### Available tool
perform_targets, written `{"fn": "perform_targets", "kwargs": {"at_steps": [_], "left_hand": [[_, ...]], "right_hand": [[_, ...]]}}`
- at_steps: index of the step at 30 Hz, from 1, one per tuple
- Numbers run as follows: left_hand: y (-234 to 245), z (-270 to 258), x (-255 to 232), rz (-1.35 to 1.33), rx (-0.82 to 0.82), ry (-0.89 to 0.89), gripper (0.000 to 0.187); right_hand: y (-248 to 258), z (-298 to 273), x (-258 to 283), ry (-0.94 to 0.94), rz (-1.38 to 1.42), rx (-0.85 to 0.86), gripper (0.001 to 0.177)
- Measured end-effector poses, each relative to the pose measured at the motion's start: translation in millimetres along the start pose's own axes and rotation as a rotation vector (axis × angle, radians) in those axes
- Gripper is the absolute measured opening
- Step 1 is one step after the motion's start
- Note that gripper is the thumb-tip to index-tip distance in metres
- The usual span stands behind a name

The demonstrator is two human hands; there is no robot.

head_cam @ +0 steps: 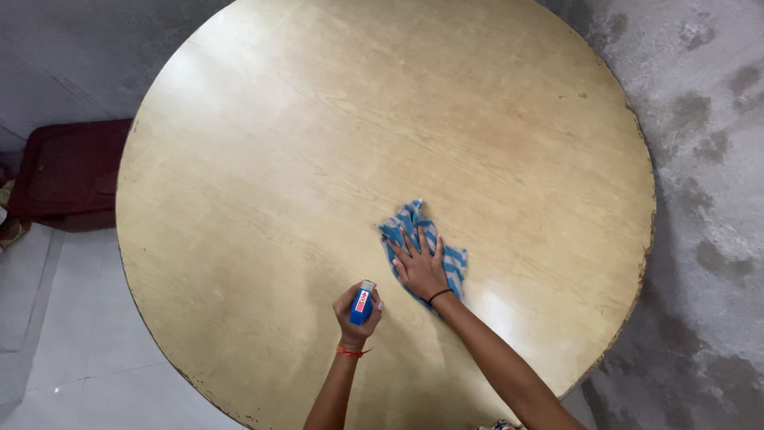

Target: The person cleans a large round wooden table by spraying a cleaning solution from a blue bottle and wiping the surface with a blue and white striped cloth. The person moves around the table to clean different sections.

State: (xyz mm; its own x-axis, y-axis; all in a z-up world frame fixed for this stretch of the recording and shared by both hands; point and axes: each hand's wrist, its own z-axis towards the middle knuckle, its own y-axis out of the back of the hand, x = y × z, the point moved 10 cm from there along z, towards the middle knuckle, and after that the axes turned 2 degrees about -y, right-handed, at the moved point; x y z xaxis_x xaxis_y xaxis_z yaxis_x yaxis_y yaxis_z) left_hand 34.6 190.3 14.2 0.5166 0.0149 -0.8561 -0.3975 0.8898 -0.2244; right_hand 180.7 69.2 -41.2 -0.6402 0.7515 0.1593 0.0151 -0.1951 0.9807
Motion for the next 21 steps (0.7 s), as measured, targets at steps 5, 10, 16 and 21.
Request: {"fn": "perform_targets", "kwargs": {"at_steps": [5, 10, 16, 21], "left_hand": [[-13, 21, -1, 0.146, 0.036, -0.042, 0.03], [-23, 39, -2, 0.174, 0.054, -0.053, 0.03], [-29, 52, 1, 0.204, 0.108, -0.057, 0.03], [-29, 51, -1, 0.232, 0.107, -0.111, 0.033]], "right_hand": [[-5, 71, -24, 0.037, 0.006, 0.038, 0.052], [-7, 139, -85, -0.075, 0.033, 0.041, 0.055], [7, 167, -198, -0.334, 0.03, -0.066, 0.055], [24, 114, -290, -0.546, 0.006, -0.132, 0.058]]}}
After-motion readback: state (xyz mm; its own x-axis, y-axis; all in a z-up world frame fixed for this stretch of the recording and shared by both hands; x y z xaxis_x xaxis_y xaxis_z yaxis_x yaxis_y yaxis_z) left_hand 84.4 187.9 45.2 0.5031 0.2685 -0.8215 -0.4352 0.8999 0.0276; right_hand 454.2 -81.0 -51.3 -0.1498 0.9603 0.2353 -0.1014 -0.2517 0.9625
